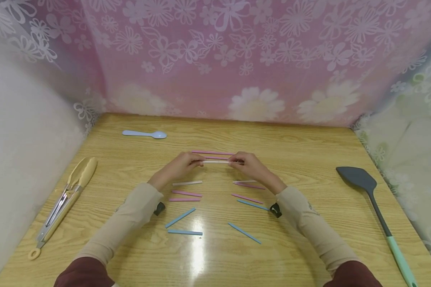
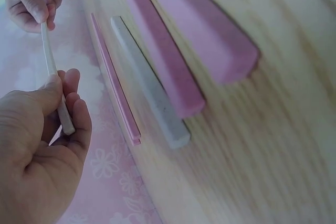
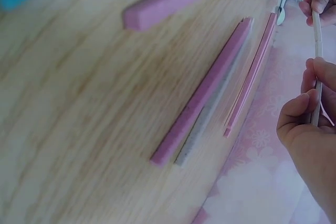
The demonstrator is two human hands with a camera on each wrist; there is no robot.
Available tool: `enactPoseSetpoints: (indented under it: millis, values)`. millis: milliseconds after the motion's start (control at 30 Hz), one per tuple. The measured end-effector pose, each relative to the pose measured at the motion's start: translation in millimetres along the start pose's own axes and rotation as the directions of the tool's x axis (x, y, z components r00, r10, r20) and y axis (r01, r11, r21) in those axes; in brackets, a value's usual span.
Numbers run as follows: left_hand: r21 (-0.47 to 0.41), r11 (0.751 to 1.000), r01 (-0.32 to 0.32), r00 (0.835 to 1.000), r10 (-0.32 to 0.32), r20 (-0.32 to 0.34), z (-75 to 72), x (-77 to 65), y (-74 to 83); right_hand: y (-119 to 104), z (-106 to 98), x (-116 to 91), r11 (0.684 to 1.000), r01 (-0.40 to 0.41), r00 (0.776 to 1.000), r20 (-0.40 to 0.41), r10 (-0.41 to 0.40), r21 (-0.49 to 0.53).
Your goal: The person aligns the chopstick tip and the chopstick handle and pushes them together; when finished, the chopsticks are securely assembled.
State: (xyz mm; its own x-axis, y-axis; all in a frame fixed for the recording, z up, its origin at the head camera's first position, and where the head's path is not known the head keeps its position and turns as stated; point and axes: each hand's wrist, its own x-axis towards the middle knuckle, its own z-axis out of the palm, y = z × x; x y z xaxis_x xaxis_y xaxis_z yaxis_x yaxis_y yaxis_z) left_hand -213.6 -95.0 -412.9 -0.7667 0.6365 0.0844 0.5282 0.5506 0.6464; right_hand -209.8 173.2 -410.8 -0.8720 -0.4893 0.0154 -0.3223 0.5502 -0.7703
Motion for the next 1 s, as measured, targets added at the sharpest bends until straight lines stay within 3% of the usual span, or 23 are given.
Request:
enactPoseSetpoints:
  millis: [367,1000]
  values:
    - [0.009,1.0,-0.011,0.997,0.011,-0.071,7.7,0.5,-3.8,-0.5,2.5,1.6,0.999,0.052,0.998,-0.022,-0.052,0.007]
    - [0.016,0.998,-0.065,0.987,0.066,-0.143,6.9,-3.0,0.5,-4.6,7.3,1.7,0.998,0.048,0.998,-0.042,-0.046,0.037]
